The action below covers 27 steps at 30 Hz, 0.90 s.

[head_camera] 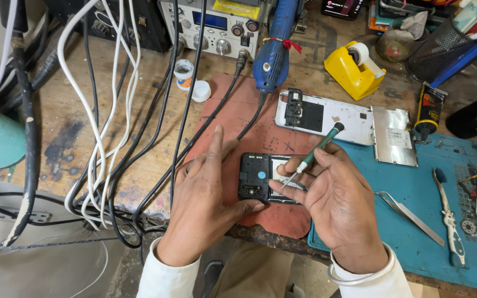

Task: The person disassembles a smartphone on a repair bench. They pry components from the phone body, unscrew parts with a screwdriver, lift out the battery, separate the motherboard from the frame using a spudger and tweezers, and handle the exposed circuit board and flex cables.

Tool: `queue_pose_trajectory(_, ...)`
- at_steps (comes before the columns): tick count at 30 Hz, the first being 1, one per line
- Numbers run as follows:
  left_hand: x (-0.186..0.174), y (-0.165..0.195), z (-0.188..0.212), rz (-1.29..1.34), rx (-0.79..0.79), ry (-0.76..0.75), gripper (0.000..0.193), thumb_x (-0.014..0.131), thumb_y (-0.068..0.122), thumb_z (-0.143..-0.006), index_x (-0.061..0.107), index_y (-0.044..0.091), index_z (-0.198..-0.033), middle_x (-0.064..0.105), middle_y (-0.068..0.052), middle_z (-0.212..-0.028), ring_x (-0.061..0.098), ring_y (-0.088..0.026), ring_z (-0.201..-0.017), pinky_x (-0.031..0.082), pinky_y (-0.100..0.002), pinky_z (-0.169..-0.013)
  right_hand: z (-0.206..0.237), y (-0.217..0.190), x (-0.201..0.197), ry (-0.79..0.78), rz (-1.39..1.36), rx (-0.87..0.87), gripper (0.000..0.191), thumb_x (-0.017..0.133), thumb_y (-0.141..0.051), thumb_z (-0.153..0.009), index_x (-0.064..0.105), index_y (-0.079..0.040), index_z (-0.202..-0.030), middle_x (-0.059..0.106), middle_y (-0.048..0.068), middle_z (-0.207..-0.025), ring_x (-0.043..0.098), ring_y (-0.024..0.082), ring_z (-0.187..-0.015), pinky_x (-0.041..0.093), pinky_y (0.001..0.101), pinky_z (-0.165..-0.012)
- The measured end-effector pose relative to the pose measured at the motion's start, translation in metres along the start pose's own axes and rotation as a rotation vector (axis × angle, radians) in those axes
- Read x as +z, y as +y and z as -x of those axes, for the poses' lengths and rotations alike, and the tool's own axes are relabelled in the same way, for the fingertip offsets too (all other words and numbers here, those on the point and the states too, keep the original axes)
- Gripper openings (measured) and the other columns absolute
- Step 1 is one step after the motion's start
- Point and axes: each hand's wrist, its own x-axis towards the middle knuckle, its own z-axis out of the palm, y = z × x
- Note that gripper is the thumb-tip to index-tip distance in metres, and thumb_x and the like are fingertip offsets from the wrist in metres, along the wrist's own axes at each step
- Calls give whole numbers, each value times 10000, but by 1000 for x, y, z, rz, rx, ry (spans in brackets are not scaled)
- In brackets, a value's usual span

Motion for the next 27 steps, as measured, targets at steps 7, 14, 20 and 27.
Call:
queue_pose_trajectory(7, -4, -7, 1, 68, 36, 8, 1384, 998, 289, -552, 121, -69, -1561, 537, -242, -1433, 537, -409, -1310, 399, -481, -1073, -2, 2, -6, -36, -36, 2, 177, 508, -200, -1029, 586, -73, -1124, 683, 141, -978, 683, 314, -1019, 547, 658, -952)
queue_pose_trajectory(14, -16, -13, -1, 213, -18, -111, 1356, 961, 192, -588, 78, -68, -1584, 561, -213, -1432, 540, -376, -1326, 404, -438, -1102, -2, 6, -11, -31, -48, 23, 177, 508, -199, -1035, 585, -74, -1135, 683, 139, -951, 684, 314, -1026, 538, 662, -981)
queue_pose_trajectory(20, -31, -20, 0, 308, 76, -215, 1331, 945, 183, -662, 36, -46, -1607, 550, -205, -1484, 497, -352, -1418, 358, -423, -1167, -2, 8, -13, -30, -37, 18, 247, 477, -189, -1053, 584, -76, -1245, 675, 134, -961, 677, 306, -1019, 528, 659, -981)
queue_pose_trajectory(27, -32, -31, 2, 620, -49, -257, 1319, 901, 76, -691, 3, 41, -1656, 467, -220, -1570, 425, -323, -1503, 319, -418, -1218, -3, 9, -12, 3, -13, 18, 271, 464, -188, -1050, 577, -76, -1269, 677, 142, -952, 683, 318, -1009, 534, 663, -977)
